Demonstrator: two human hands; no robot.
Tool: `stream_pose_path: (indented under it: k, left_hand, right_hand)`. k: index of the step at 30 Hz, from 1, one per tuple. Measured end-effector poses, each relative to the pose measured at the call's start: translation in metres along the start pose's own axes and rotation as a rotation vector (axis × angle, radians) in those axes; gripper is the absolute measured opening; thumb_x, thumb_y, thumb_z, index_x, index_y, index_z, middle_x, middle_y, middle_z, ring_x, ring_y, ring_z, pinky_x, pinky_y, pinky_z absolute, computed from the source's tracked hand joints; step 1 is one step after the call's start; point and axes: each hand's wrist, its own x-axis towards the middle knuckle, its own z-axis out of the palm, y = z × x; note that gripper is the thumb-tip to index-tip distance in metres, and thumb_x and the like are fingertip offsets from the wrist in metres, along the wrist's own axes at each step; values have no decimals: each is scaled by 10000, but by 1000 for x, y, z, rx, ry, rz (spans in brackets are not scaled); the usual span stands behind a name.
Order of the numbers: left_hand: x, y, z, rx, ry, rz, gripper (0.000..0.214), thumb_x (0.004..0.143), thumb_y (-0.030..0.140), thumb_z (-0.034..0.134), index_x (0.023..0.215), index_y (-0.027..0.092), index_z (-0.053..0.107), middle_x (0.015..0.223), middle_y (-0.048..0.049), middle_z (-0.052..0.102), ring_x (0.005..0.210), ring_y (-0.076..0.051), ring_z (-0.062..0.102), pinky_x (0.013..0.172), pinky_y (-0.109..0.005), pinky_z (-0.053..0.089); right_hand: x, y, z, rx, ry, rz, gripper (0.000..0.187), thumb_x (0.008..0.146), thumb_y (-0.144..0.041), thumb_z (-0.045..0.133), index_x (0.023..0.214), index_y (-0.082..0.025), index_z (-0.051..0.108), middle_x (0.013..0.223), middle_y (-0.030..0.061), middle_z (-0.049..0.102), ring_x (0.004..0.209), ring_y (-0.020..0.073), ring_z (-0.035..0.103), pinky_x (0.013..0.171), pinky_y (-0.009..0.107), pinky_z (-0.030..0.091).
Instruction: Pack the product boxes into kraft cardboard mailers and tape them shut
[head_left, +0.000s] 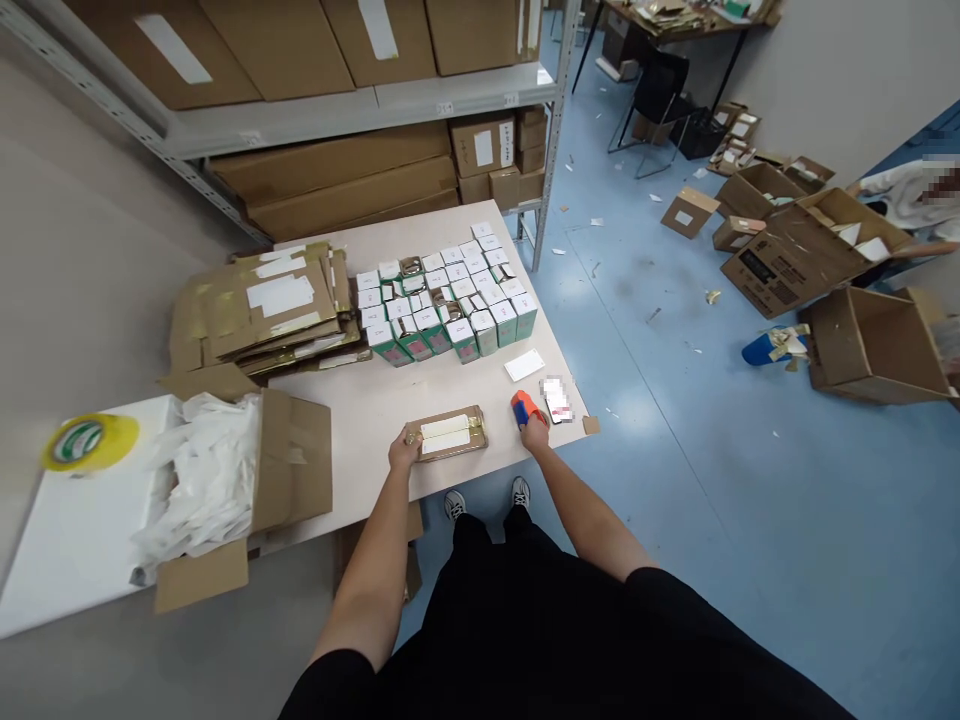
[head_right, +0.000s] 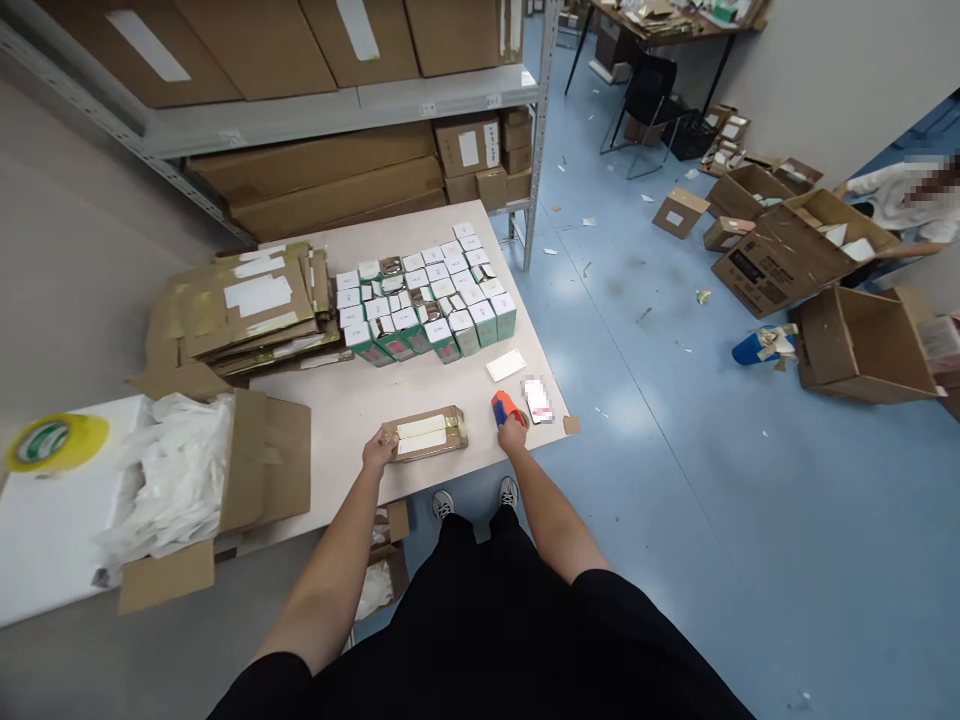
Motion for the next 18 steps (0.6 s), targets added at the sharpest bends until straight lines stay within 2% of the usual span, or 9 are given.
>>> stream_pose_path:
  k: [2, 5, 7, 10, 13, 15, 18]
  left_hand:
    - [-2, 3, -1, -7, -8, -63, 648, 816, 342, 744, 1433, 192, 611, 1347, -153, 700, 1236, -331, 669, 1049, -425, 510]
    - [-6, 7, -2, -19, -16, -104, 646, 804, 345, 764, 1417, 195, 627, 1358, -150, 695, 1254, -331, 659, 1043, -403, 506]
    - [-8, 9, -2, -26, -14, -101, 641, 788, 378, 783, 1391, 206, 649, 1329, -146, 712, 1254, -335, 657, 1030, -397, 507]
    - [-11, 10, -4, -25, -34, -78, 637, 788, 397, 775, 1389, 230, 647, 1311, -129, 725, 1282, -321, 638, 1033, -385, 495]
    - [-12, 10, -8, -60, -71, -53, 629, 784, 351, 759, 1388, 224, 641, 1294, -129, 732, 1275, -324, 641, 1043, -403, 484]
    - [-13, 8, -12, -96, -94, -42, 612, 764, 320, 761, 1360, 223, 657, 1248, -119, 752, 1222, -321, 671, 1026, -410, 497]
    - [-17, 6, -17, -124, -100, -27, 626, 725, 287, 789, 1336, 219, 671, 1250, -120, 748, 1218, -322, 670, 1032, -408, 502]
  right_hand:
    - [-11, -9, -4, 0, 35, -65, 544, 881, -356, 615, 1359, -108, 533, 1362, 272, 611, 1247, 393, 601, 1020, 473, 470]
    - [-32, -32, 0, 88, 14, -265, 520, 917, -373, 559, 1391, -171, 493, 1419, 191, 584, 1225, 338, 620, 1002, 442, 506]
    - [-46, -51, 10, 217, -96, -401, 522, 904, -383, 583, 1387, -208, 489, 1309, 133, 660, 1146, 299, 659, 970, 416, 529]
    - [-64, -79, 32, 393, -346, -538, 489, 821, -373, 695, 1266, -212, 573, 1115, 79, 730, 1047, 273, 689, 939, 402, 545]
    - [-74, -93, 50, 449, -557, -551, 418, 717, -361, 792, 1075, -205, 643, 1028, 58, 748, 1008, 271, 701, 945, 424, 549]
    - [-76, -94, 55, 449, -604, -507, 430, 655, -347, 828, 1024, -204, 659, 1026, 52, 758, 1011, 272, 708, 964, 442, 548]
    - [-72, -89, 52, 463, -608, -452, 512, 588, -310, 851, 1060, -207, 683, 1046, 54, 771, 1028, 276, 713, 986, 456, 541]
